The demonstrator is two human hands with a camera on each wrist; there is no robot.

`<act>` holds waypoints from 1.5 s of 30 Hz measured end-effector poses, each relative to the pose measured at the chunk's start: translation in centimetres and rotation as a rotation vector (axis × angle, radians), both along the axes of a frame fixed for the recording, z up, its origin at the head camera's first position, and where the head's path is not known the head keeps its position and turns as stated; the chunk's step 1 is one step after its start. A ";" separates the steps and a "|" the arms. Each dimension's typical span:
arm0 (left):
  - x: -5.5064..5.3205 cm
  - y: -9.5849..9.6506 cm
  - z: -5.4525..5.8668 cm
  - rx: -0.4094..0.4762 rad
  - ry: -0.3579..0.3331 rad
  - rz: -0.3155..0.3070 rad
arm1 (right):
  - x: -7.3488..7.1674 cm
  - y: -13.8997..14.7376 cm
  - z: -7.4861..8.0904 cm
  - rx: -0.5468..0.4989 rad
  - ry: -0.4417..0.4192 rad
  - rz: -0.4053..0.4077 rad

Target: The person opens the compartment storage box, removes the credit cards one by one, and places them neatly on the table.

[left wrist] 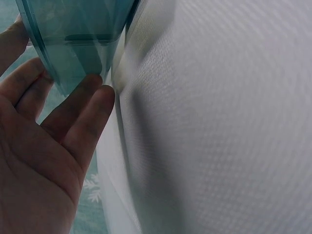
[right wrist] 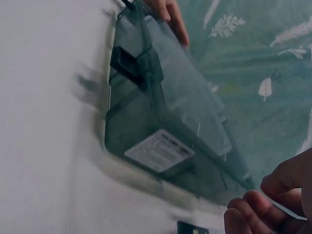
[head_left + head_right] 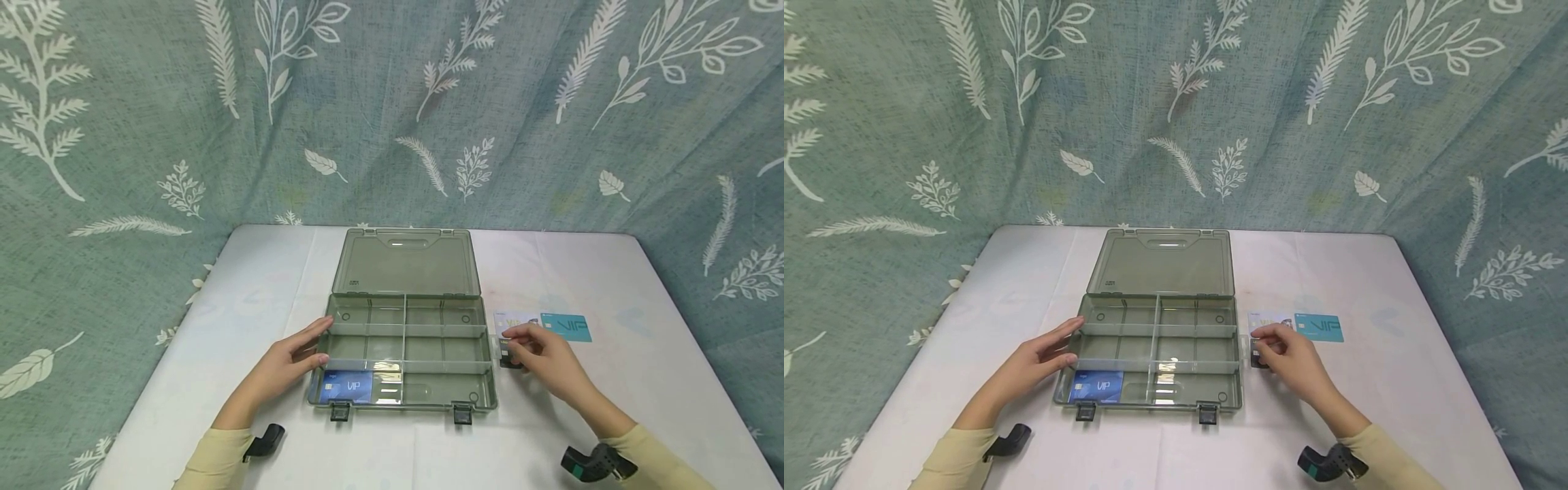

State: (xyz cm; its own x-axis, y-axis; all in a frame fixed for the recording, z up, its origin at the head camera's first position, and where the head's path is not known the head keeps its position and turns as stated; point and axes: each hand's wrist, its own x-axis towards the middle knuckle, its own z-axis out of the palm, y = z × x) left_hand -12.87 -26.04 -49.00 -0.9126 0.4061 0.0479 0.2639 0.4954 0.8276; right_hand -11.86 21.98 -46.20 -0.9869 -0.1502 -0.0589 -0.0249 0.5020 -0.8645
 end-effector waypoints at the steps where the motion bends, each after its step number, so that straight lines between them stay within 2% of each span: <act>1: 0.0 0.0 0.0 -0.002 0.002 0.001 | 0.0 -0.2 0.1 -0.015 -0.008 0.009; 8: 0.0 0.0 0.1 -0.001 0.005 -0.001 | 0.3 -1.3 0.8 -0.148 -0.105 0.087; 15: 0.1 0.0 0.2 0.005 0.005 -0.001 | 0.3 -2.9 1.1 -0.198 -0.118 0.162; 22: 0.1 0.1 0.2 0.002 0.001 -0.005 | 0.4 -4.3 1.5 -0.212 -0.118 0.224; 29: 0.2 0.2 0.3 -0.003 -0.007 0.009 | 0.4 -6.3 2.0 -0.250 -0.158 0.278; 33: 0.2 0.1 0.3 -0.003 -0.004 0.008 | 0.4 -7.3 2.1 -0.255 -0.144 0.297; 45: 0.1 0.1 0.1 0.000 0.006 -0.001 | 0.2 -10.5 1.8 -0.267 -0.146 0.371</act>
State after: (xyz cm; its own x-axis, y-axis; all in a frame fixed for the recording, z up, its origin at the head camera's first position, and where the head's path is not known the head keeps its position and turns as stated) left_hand -12.74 -25.97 -48.87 -0.9119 0.4070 0.0533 0.2691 0.4948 0.8263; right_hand -11.68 11.45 -44.39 -0.8481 -0.5195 -0.1041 -0.0290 0.2418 -0.9699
